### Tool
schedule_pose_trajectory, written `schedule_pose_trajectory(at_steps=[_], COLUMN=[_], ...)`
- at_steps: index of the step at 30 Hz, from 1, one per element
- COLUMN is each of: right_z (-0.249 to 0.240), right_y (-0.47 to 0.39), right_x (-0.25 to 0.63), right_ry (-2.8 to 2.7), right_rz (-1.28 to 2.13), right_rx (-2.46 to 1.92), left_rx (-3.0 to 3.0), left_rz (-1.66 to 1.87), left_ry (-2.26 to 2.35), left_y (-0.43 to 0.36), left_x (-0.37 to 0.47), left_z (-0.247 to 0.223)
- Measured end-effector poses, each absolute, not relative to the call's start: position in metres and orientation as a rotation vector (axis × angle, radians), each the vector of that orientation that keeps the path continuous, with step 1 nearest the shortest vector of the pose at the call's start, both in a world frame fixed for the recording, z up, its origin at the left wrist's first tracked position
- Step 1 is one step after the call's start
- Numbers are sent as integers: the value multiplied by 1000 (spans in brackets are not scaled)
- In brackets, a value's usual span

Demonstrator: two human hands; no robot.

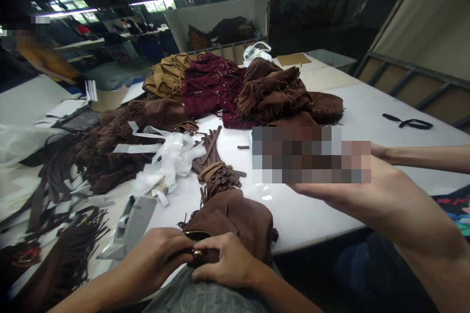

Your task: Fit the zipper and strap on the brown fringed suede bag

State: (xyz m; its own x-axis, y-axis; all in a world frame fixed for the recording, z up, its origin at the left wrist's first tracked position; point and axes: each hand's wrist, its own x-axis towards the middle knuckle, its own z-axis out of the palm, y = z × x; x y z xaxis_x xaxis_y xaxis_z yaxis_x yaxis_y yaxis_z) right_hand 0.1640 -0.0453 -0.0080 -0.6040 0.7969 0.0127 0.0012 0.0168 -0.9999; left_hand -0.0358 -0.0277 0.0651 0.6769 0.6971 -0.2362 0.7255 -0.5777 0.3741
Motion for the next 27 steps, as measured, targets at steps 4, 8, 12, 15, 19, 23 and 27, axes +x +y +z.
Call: schedule_pose_trajectory(at_steps=[4, 8, 12, 15, 19, 23, 27], right_z=[-16, -29, -20, 4, 49, 86, 92], right_y=[-46, -49, -50, -45, -28, -2, 9], right_x=[153, 140, 143, 178, 271, 358, 390], right_ry=[-2036, -1973, -1553, -1406, -1314, -1252, -1267], right_rz=[1270, 1236, 1619, 1692, 1618, 1502, 1326], right_rx=[-896, -890, -942, -990, -1025, -1092, -1166], left_rx=[2709, 2785, 2785, 2765, 2727, 2750, 2752], left_rz=[-529, -505, -311, -253, -202, -177, -48], left_ry=[805, 639, 650, 727, 668, 614, 600], left_y=[-13, -1, 1, -3, -7, -3, -4], left_x=[-28, -24, -27, -31, -35, -39, -39], left_z=[76, 85, 79, 63, 47, 44, 37])
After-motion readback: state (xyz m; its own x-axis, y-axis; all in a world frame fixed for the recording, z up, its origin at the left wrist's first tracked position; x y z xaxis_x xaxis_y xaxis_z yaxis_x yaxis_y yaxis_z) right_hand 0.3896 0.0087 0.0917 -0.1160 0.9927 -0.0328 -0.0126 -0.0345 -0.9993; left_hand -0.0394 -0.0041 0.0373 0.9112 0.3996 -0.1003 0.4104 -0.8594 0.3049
